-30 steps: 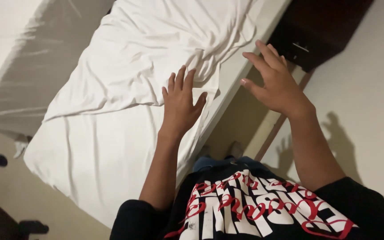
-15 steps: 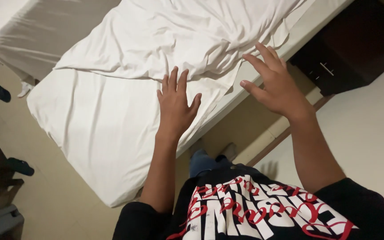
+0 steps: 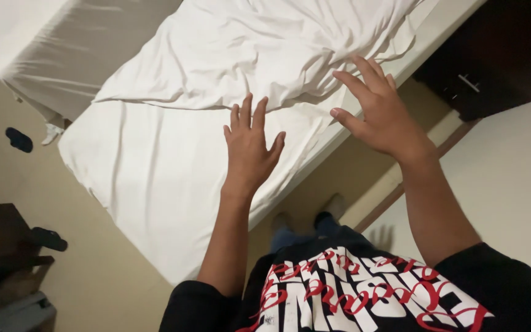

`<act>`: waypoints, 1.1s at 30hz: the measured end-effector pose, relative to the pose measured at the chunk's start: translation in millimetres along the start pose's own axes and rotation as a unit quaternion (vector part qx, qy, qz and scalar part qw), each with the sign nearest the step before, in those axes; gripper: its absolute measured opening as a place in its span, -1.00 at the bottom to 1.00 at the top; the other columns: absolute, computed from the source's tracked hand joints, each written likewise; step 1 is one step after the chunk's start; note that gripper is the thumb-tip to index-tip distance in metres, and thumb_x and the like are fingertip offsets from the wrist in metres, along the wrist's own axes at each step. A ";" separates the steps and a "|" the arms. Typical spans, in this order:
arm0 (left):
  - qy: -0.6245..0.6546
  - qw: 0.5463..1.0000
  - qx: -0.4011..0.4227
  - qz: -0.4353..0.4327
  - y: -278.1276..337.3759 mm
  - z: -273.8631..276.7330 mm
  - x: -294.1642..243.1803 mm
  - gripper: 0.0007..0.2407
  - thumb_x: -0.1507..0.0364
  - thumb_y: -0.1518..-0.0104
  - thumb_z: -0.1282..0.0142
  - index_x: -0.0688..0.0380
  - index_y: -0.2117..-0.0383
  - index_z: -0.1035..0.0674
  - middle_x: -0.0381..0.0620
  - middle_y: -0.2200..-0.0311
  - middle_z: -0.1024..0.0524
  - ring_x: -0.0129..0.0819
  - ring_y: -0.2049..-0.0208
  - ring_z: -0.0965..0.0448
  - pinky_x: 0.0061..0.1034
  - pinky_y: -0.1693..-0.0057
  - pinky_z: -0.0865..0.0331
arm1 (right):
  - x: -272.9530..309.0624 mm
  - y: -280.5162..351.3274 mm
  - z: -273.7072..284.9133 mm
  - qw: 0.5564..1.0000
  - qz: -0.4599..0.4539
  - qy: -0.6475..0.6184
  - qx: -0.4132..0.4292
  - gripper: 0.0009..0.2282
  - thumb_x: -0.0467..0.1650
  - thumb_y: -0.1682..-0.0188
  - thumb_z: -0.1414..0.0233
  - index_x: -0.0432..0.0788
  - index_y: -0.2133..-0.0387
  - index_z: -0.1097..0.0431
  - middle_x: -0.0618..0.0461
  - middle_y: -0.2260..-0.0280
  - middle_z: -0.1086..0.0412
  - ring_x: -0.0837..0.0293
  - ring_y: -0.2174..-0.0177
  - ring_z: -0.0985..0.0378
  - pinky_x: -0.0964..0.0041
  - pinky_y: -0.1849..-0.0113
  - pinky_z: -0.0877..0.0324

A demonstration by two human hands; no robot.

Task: The person sits on a bed and smooths out a white sheet by hand. They pull and adjust the fabric across the mattress surface, working to remove wrinkles and align the sheet.

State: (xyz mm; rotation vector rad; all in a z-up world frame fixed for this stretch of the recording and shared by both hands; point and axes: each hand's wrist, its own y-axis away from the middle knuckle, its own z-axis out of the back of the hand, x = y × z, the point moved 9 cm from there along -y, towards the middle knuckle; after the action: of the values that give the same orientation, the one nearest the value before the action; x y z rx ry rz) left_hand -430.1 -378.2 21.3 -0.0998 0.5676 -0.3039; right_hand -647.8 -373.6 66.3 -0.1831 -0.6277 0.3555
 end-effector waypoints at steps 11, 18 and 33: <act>-0.002 0.999 0.041 -0.030 -0.6 5.2 56.9 -0.39 0.30 -0.12 -0.28 0.10 -0.31 -0.29 0.20 -0.38 -0.11 0.38 -0.35 -0.09 0.43 -0.20 -0.10 | 20.9 -13.8 -46.4 0.998 -0.048 0.001 -0.033 -0.47 -0.28 -0.05 -0.19 -0.18 -0.28 -0.28 -0.33 -0.37 -0.04 -0.35 -0.34 -0.04 -0.23 -0.27 -0.01; 0.014 0.998 0.058 -0.031 -12.1 -42.0 80.8 -0.38 0.30 -0.10 -0.29 0.11 -0.31 -0.29 0.20 -0.38 -0.12 0.39 -0.32 -0.11 0.41 -0.21 -0.11 | -25.4 -4.6 -96.5 0.996 -0.089 -0.009 -0.004 -0.46 -0.25 -0.03 -0.17 -0.14 -0.27 -0.26 -0.33 -0.39 0.00 -0.39 -0.35 0.03 -0.26 -0.27 0.04; -0.007 0.996 0.085 -0.015 -16.4 -248.0 166.8 -0.38 0.26 -0.09 -0.26 0.07 -0.31 -0.28 0.18 -0.36 -0.12 0.40 -0.33 -0.06 0.46 -0.21 -0.05 | -194.0 36.8 -247.4 0.987 -0.161 0.000 0.012 -0.44 -0.22 0.01 -0.16 -0.05 -0.27 -0.23 -0.28 -0.38 0.01 -0.37 -0.34 0.05 -0.37 -0.23 0.10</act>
State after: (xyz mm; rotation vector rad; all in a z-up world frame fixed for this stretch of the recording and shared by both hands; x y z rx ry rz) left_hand -435.6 -447.9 -269.6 0.0537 0.5248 -0.3784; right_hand -654.4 -427.9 -245.5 -0.0558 -0.6413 0.0523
